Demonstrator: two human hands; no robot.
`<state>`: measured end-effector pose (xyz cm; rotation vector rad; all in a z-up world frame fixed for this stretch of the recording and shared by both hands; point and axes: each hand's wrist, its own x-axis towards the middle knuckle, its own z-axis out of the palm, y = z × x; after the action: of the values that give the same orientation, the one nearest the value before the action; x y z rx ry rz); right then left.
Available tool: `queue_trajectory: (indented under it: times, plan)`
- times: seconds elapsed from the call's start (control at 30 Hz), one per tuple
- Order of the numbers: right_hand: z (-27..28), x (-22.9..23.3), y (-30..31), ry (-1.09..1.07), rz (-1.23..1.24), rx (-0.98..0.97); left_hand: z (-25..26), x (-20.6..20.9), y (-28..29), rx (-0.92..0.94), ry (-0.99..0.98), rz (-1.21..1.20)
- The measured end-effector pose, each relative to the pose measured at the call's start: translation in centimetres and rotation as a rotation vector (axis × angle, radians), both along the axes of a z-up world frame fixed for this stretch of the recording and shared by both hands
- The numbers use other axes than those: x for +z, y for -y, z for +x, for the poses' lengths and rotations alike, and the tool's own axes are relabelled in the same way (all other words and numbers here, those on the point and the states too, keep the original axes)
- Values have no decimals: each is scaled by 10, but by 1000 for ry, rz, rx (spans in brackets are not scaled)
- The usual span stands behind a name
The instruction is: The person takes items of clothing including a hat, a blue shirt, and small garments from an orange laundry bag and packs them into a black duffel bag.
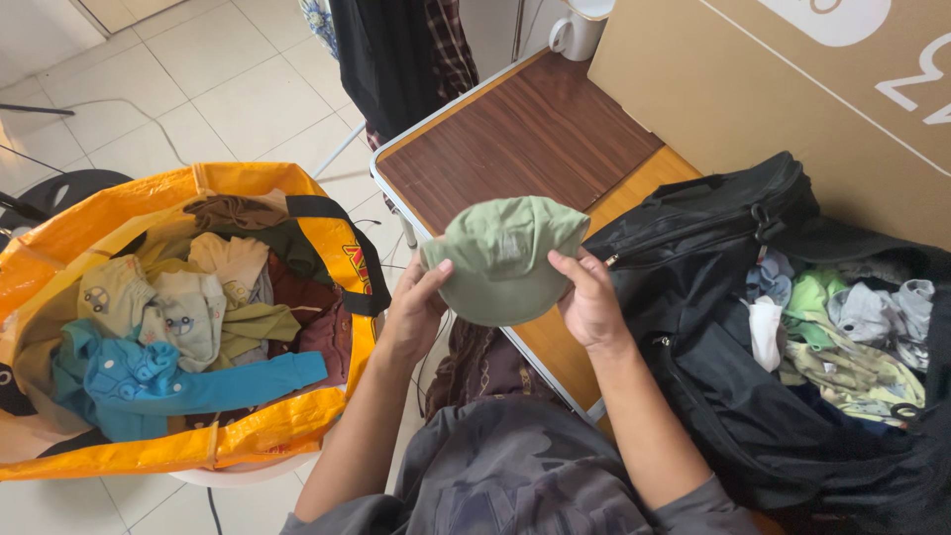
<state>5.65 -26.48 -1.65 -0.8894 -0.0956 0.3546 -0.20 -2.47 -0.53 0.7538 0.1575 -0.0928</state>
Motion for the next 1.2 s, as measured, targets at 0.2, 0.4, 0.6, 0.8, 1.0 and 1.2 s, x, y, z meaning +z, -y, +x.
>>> queue_trajectory:
  times: [0.2, 0.4, 0.6, 0.8, 1.0, 1.2]
  plan:
    - [-2, 2, 1, 20, -24, 46, 3, -20, -1, 60, 247, -82]
    - [-9, 8, -4, 134, -99, 55, -1, -5, -3, 78, 330, -125]
    - [-7, 11, -3, 141, 40, -23, 0, 5, -3, -49, 130, -4]
    - [-11, 26, 1, 144, 6, 14, 4, -6, -3, -98, 22, -130]
    - [-9, 16, 4, 43, -76, 108, -1, 0, -3, 17, 300, -153]
    - [-5, 4, 10, 130, -25, 63, -2, 1, -8, -89, 246, 33]
